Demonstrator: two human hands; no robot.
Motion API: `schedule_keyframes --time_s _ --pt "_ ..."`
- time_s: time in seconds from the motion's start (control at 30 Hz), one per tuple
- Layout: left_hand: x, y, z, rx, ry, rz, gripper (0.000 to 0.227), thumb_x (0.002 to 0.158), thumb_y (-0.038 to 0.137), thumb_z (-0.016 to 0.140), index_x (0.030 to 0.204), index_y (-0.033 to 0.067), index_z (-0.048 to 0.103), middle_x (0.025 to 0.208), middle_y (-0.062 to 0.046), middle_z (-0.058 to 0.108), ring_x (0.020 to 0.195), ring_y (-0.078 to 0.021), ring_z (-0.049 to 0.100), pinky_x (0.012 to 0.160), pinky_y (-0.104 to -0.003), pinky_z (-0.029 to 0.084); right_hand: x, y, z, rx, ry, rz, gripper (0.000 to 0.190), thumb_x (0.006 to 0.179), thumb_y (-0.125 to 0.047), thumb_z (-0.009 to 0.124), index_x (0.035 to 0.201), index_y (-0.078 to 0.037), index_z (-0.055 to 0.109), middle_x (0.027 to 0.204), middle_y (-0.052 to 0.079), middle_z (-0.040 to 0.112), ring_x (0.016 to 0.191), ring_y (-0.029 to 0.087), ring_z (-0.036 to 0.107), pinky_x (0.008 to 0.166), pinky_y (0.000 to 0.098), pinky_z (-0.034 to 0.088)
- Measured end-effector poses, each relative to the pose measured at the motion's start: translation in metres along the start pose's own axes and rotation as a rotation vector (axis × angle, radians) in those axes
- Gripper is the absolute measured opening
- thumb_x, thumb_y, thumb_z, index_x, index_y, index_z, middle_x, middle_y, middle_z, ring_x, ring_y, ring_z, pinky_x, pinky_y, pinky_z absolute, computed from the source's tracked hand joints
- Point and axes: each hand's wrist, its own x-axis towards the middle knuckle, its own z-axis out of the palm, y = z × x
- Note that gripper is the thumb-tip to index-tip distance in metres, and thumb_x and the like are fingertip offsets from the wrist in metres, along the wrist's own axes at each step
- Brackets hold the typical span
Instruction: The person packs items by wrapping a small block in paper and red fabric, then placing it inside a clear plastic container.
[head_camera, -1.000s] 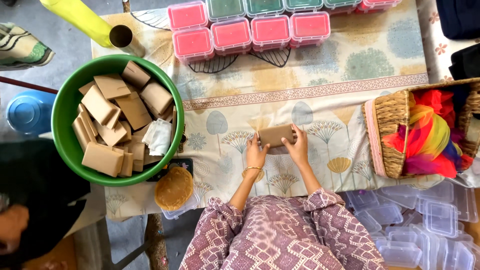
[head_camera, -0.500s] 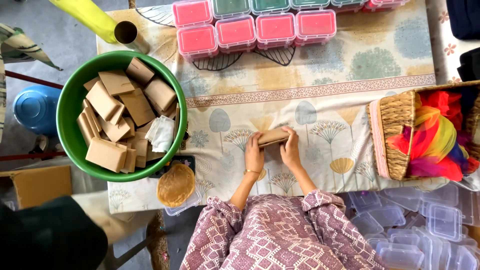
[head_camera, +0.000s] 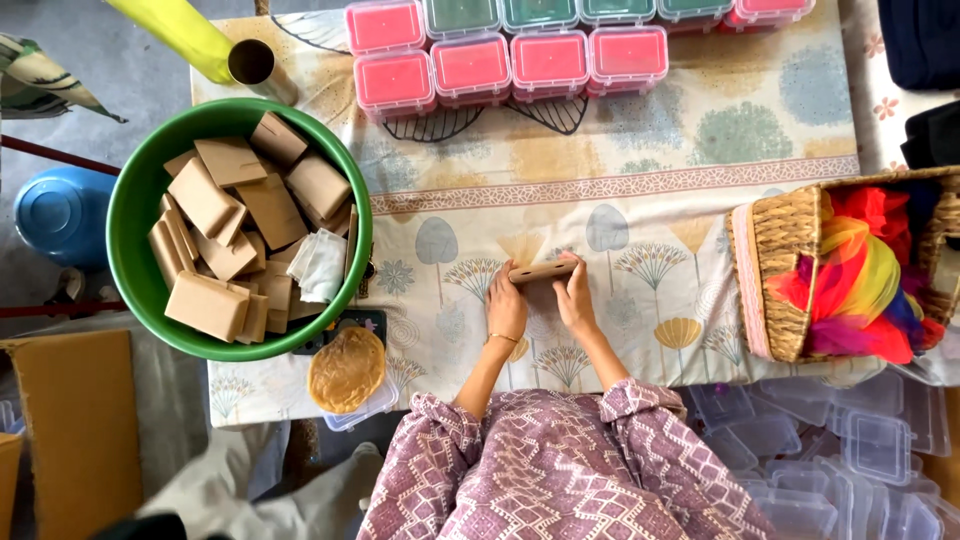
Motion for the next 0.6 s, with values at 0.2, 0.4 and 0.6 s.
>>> schedule_keyframes --time_s 0.2,0.4,0.6 --pt "0.008 0.027 -0.023 -0.014 -0.051 -0.094 0.05 0.095 0.014 0.063 0.143 0.0072 0.047 0.142 -0.016 0.056 0.132 -0.0379 0.046 0.107 -0.054 0.038 0.0 -0.009 -0.002 0.112 0.004 0.054 0.052 0.096 0.0 0.053 0.146 -0.004 0.039 0.141 0.018 0.052 0.133 0.03 0.052 0.115 0.0401 0.039" --pt "0.011 0.016 -0.028 0.039 -0.029 0.017 0.05 0.093 0.012 0.067 0.14 0.004 0.05 0.132 -0.022 0.056 0.125 -0.0386 0.052 0.102 -0.05 0.042 -0.006 0.001 -0.002 -0.031 0.021 -0.05 0.047 0.101 -0.005 0.055 0.146 -0.003 0.039 0.144 0.016 0.052 0.136 0.03 0.05 0.116 0.0412 0.039" --pt "0.025 0.014 -0.041 -0.224 -0.043 -0.176 0.055 0.092 0.026 0.073 0.143 0.0113 0.058 0.11 -0.013 0.066 0.093 -0.0244 0.07 0.08 -0.038 0.057 0.002 0.019 -0.014 -0.048 0.096 0.072 0.043 0.104 -0.01 0.058 0.147 -0.01 0.049 0.137 0.015 0.055 0.117 0.022 0.064 0.099 0.0316 0.057"
